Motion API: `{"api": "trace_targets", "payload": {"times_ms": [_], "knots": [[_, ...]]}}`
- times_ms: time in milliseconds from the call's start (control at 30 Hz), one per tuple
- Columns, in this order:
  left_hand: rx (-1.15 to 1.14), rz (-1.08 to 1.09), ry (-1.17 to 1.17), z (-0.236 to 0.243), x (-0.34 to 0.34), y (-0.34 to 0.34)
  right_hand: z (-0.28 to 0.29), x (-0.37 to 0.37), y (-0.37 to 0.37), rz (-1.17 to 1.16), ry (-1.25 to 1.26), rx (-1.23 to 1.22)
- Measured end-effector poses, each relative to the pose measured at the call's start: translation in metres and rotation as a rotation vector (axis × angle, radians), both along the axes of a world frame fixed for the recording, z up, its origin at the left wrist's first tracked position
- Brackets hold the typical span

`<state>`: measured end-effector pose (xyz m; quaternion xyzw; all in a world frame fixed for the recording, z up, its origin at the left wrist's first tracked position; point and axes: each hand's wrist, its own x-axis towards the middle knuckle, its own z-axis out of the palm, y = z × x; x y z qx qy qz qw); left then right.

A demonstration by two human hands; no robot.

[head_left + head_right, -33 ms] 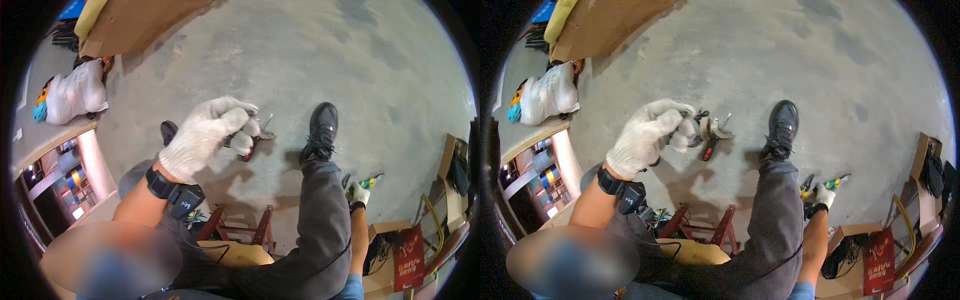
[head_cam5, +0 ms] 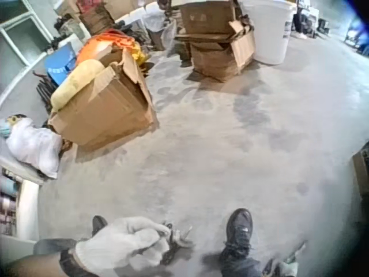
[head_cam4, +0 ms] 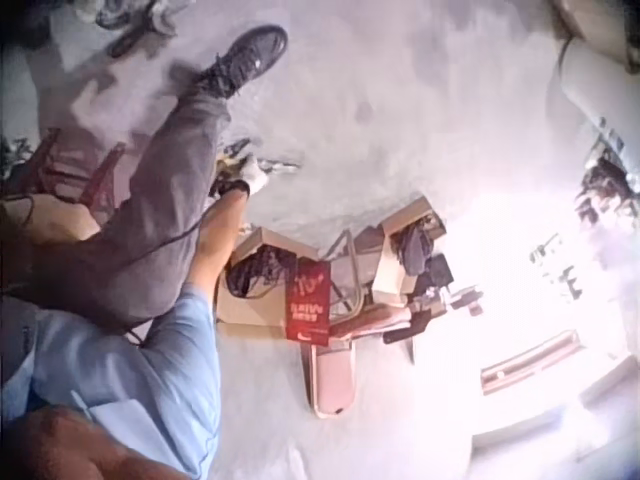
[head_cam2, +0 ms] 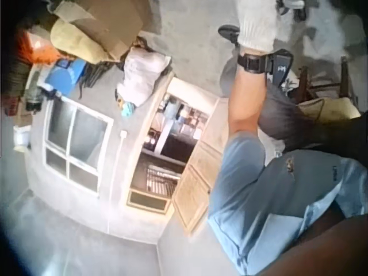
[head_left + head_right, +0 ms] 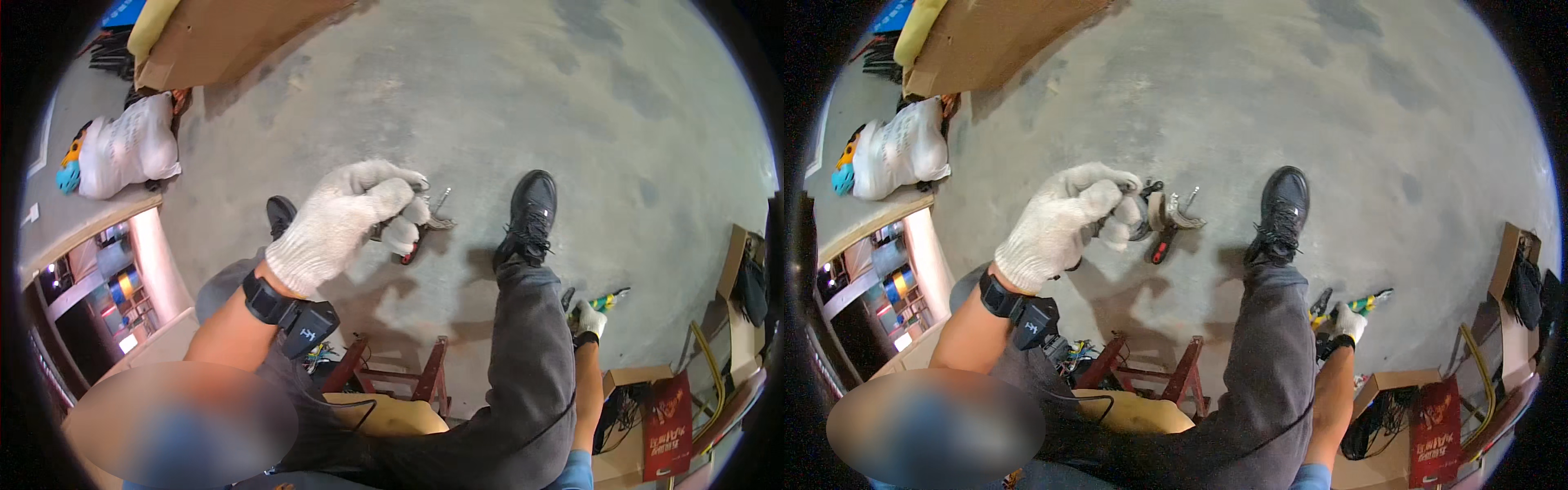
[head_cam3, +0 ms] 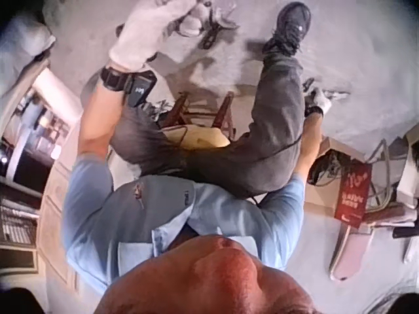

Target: Repairing and disassembling a mechanical component using a screwdriver and wire strippers.

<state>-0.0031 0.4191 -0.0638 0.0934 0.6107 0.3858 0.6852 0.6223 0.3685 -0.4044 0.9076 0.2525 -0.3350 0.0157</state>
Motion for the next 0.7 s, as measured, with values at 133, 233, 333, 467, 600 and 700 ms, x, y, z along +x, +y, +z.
{"api": "trace_targets", "payload": {"times_ms": [133, 233, 333, 467, 600, 700], "knots": [[-0.014, -0.009, 0.086, 0.014, -0.018, -0.009, 0.007, -0.054, 0.006, -0.293, 0.395, 0.124], [-0.006, -0.024, 0.128, 0.024, -0.022, -0.012, 0.032, -0.064, 0.030, -0.512, 0.712, 0.204], [0.051, -0.002, 0.087, 0.031, -0.029, -0.023, 0.083, -0.061, 0.077, -0.664, 0.908, 0.367], [0.100, 0.083, 0.106, 0.055, -0.047, -0.043, 0.165, -0.108, 0.132, -0.512, 1.261, 0.313], [0.188, 0.149, 0.113, 0.077, -0.069, -0.063, 0.272, -0.214, 0.177, -0.099, 1.305, 0.405], [0.277, 0.174, 0.136, 0.086, -0.080, -0.081, 0.356, -0.285, 0.193, 0.100, 1.512, 0.502]]}}
